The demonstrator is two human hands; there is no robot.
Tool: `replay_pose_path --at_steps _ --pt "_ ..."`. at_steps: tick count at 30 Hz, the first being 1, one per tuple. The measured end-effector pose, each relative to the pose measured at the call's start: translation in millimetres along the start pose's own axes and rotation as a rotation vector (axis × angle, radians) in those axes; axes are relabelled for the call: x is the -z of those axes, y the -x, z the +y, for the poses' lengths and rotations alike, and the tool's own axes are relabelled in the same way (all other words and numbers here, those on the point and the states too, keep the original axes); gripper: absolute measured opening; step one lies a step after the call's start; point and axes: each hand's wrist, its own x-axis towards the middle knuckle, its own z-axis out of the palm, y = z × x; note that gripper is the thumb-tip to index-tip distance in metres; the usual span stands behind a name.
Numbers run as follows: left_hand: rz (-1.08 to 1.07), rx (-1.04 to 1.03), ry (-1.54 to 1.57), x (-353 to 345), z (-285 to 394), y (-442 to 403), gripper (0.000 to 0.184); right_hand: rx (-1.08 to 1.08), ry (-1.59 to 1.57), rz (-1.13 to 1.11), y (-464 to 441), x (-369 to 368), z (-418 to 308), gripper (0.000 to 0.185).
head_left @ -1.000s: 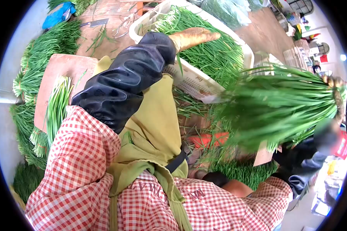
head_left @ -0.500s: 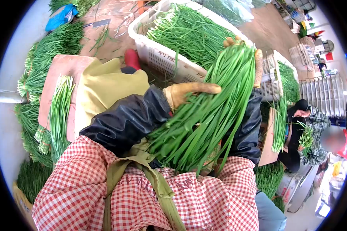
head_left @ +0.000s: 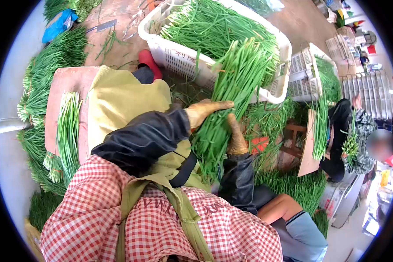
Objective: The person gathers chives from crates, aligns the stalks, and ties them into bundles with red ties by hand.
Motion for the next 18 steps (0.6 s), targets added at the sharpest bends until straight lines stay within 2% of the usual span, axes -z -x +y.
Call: replay_pose_path --at_steps 1,2,3,5,6,7,9,11,12,13,15,16,17,18 --pt "0.021 0.096 0.012 1 2 9 0.056 -0.061 0.039 -0.058 3 1 5 0.057" --pt "0.046 0.164 -0.125 5 0 11 0.061 -0.006 0.132 0.022 6 -3 18 0.052" --pt "-0.049 0.166 -0.109 1 3 21 0.070 0.003 0.237 0.068 11 -11 28 0.050" --pt "-0.016 0.119 -0.260 4 -8 29 0.080 0.098 0.310 0.008 9 -13 50 0.047" --pt "-0.090 0.056 -0.321 -11 5 36 0.087 0.270 0.372 0.029 4 -20 53 0.041" --pt "-0.090 0.058 -0.322 -19 11 34 0.087 0.271 0.370 0.031 2 -21 48 0.041" --pt "-0.196 -0.130 -0.406 -31 22 23 0.090 0.469 0.395 0.061 12 -53 16 0.035" --pt "-0.135 -0.213 -0.438 -54 42 18 0.090 0.508 0.345 0.095 18 -75 -12 0.034" --pt "-0.120 -0.279 -0.402 -62 46 18 0.081 0.489 0.328 0.095 18 -74 -17 0.033" --pt "-0.122 -0.281 -0.402 -60 42 19 0.081 0.472 0.310 0.095 18 -73 -19 0.032" --pt "-0.111 -0.297 -0.232 -48 27 22 0.069 0.424 0.281 0.083 16 -69 -8 0.032" --pt "-0.074 -0.038 -0.101 -37 20 27 0.058 0.374 0.251 0.069 13 -66 0 0.032" --pt "-0.048 0.061 -0.056 -25 13 35 0.055 0.339 0.253 0.051 14 -63 9 0.034" --pt "-0.012 0.180 -0.036 -15 6 41 0.054 0.198 0.179 0.023 9 -48 21 0.033"
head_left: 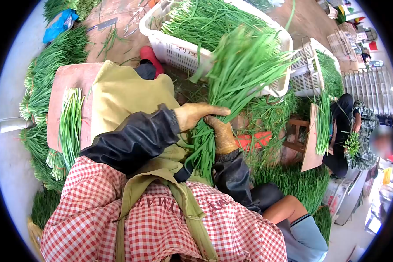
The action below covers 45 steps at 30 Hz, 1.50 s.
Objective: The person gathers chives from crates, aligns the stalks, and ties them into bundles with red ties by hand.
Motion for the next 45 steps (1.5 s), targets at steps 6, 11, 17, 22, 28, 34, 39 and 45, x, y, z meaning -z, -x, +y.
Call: replay_pose_path --at_steps 6,11,17,22,28,34,39,45 --pt "0.033 0.227 -0.048 9 -4 8 0.055 -0.078 0.078 -0.166 0 6 4 0.022" --pt "0.278 0.255 -0.377 11 -8 -11 0.045 -0.016 0.198 -0.233 12 7 -7 0.035" --pt "0.101 0.100 0.007 23 -24 -11 0.032 -0.328 -0.052 0.101 37 38 -4 0.069" --pt "0.056 -0.102 -0.418 14 -4 20 0.028 -0.069 -0.298 -0.274 -3 27 9 0.082" --pt "0.085 -0.043 -1.085 25 47 98 0.028 0.421 -0.788 -0.200 -94 -2 -8 0.089" --pt "0.590 0.012 -1.872 19 76 175 0.034 0.183 -0.872 -0.349 -119 33 -2 0.071" --pt "0.798 -0.059 -2.178 46 53 208 0.030 0.150 -0.612 -0.195 -142 92 42 0.015" --pt "0.838 -0.072 -2.219 56 19 223 0.024 0.208 0.073 0.587 -121 136 52 0.037"
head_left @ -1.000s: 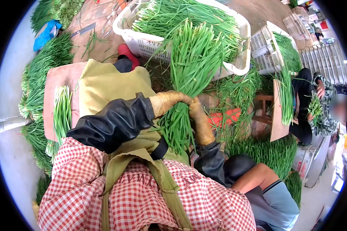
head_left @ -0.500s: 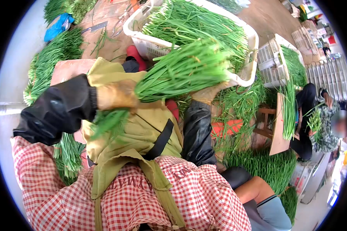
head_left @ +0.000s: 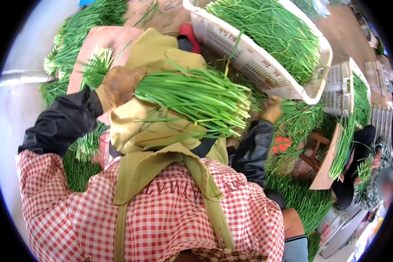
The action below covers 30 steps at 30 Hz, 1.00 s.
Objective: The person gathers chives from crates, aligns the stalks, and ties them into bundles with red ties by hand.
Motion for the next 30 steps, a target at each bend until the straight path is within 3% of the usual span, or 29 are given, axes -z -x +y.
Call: replay_pose_path --at_steps 2,3,5,6,8,9,12,14,15,16,19,20,22,25,27,28,30 --pt "0.026 0.013 0.345 -20 -25 -2 0.027 0.206 0.282 0.055 15 18 -49 0.040" --pt "-0.232 0.561 0.774 -19 -29 -12 0.032 0.303 0.312 -0.099 0 37 -55 0.039" --pt "-0.566 0.396 0.456 37 0 -16 0.056 0.525 0.387 -0.366 25 40 -84 0.042" --pt "-0.564 0.399 0.458 31 -6 -16 0.056 0.658 0.430 -0.482 69 19 -123 0.047" --pt "-0.483 0.167 0.258 12 -25 -22 0.066 0.957 0.813 -0.872 110 2 -159 0.069" --pt "-0.518 0.184 0.264 20 -20 -26 0.074 1.072 1.038 -0.911 139 -20 -181 0.075" --pt "-0.469 0.097 0.230 13 -26 -23 0.067 1.361 1.221 -0.999 187 -73 -173 0.085" --pt "-0.360 0.060 0.245 6 -28 -14 0.062 1.557 1.288 -1.148 186 -91 -144 0.076" --pt "-0.256 0.029 0.263 3 -28 -8 0.057 1.683 1.097 -1.152 182 -94 -128 0.048" --pt "-0.250 0.033 0.264 2 -29 -3 0.057 1.691 1.097 -1.153 177 -89 -123 0.048" --pt "-0.054 0.024 0.224 -19 -36 14 0.038 1.686 0.967 -1.141 177 -60 -123 0.010" --pt "-0.056 0.024 0.236 -29 -37 18 0.038 1.623 1.085 -1.151 167 -45 -127 0.012" --pt "0.149 -0.010 0.246 -40 -33 21 0.032 1.548 1.305 -1.062 131 -9 -127 0.015" --pt "0.112 0.056 0.125 -45 -17 26 0.030 1.417 1.726 -0.907 57 56 -116 0.020" --pt "0.108 0.115 -0.072 -45 -7 30 0.032 0.859 2.320 -0.809 34 77 -129 0.031" --pt "0.110 0.115 -0.070 -44 -2 32 0.032 0.860 2.322 -0.807 29 77 -132 0.031" --pt "0.154 0.106 -0.190 -42 4 33 0.031 0.620 2.323 -0.578 30 50 -156 0.043"
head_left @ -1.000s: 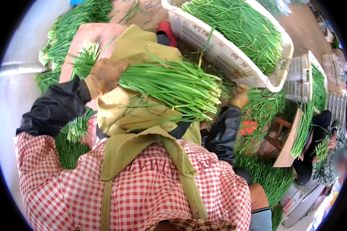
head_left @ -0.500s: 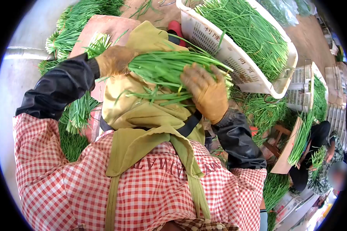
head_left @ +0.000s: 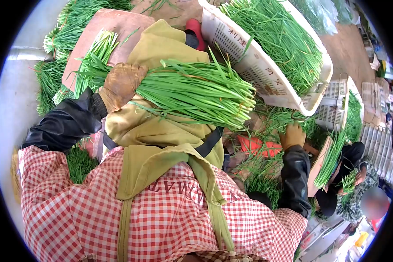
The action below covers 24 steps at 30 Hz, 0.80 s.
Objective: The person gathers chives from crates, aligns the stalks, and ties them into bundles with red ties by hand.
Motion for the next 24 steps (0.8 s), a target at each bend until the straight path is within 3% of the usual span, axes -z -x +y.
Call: replay_pose_path --at_steps 1,3,5,6,7,9,10,11,12,14,15,17,18,19,20,21,22,23,24 --pt "-0.003 0.007 0.000 -3 1 -1 0.031 0.136 -0.225 0.206 -12 13 -1 0.052" --pt "0.025 -0.019 -0.020 -2 2 -2 0.030 0.241 -0.812 0.118 -21 73 -33 0.061" --pt "0.056 -0.060 -0.043 2 1 -6 0.029 0.560 -1.237 -0.223 -43 107 -74 0.072" --pt "0.042 -0.046 -0.004 7 2 -7 0.031 0.713 -1.359 -0.248 -54 111 -101 0.073" --pt "0.029 -0.033 0.034 11 1 -9 0.033 0.696 -1.191 -0.309 -75 109 -125 0.068" --pt "0.007 -0.033 0.123 29 -3 -18 0.037 0.737 -1.011 -0.096 -61 140 -158 0.051" --pt "-0.015 -0.018 0.221 38 -6 -22 0.041 0.804 -1.168 -0.007 -65 133 -171 0.043" --pt "0.000 -0.043 0.311 41 -13 -21 0.056 0.800 -1.492 -0.075 -60 138 -175 0.037" --pt "-0.007 -0.053 0.314 49 -12 -25 0.056 0.776 -1.817 -0.144 -55 144 -175 0.031" --pt "-0.023 0.072 0.716 68 -6 -33 0.082 0.826 -2.277 -0.203 -64 142 -158 0.021" --pt "-0.034 0.057 0.722 71 -5 -36 0.082 0.808 -2.421 -0.223 -64 139 -141 0.019" --pt "0.037 0.082 0.987 74 -4 -42 0.081 0.668 -2.568 0.061 -71 127 -106 0.019" --pt "0.025 0.060 0.993 79 -5 -45 0.081 1.048 -2.613 -0.118 -83 114 -70 0.019" --pt "-0.158 0.159 1.134 85 -9 -44 0.080 1.040 -2.745 -0.075 -71 116 -45 0.022" --pt "-0.340 0.267 1.263 95 -12 -44 0.080 1.030 -2.951 -0.326 -65 108 -17 0.023" --pt "-0.555 0.359 1.333 109 -14 -48 0.083 0.977 -2.779 -0.083 -56 96 -5 0.022" --pt "-0.544 0.360 1.331 102 -13 -46 0.083 0.928 -2.590 0.132 -55 81 0 0.020" --pt "-0.501 0.230 1.444 87 -10 -42 0.079 0.530 -2.519 0.060 -75 43 1 0.016" --pt "-0.567 0.258 1.567 84 -5 -38 0.072 0.339 -2.464 0.038 -85 18 -11 0.016"
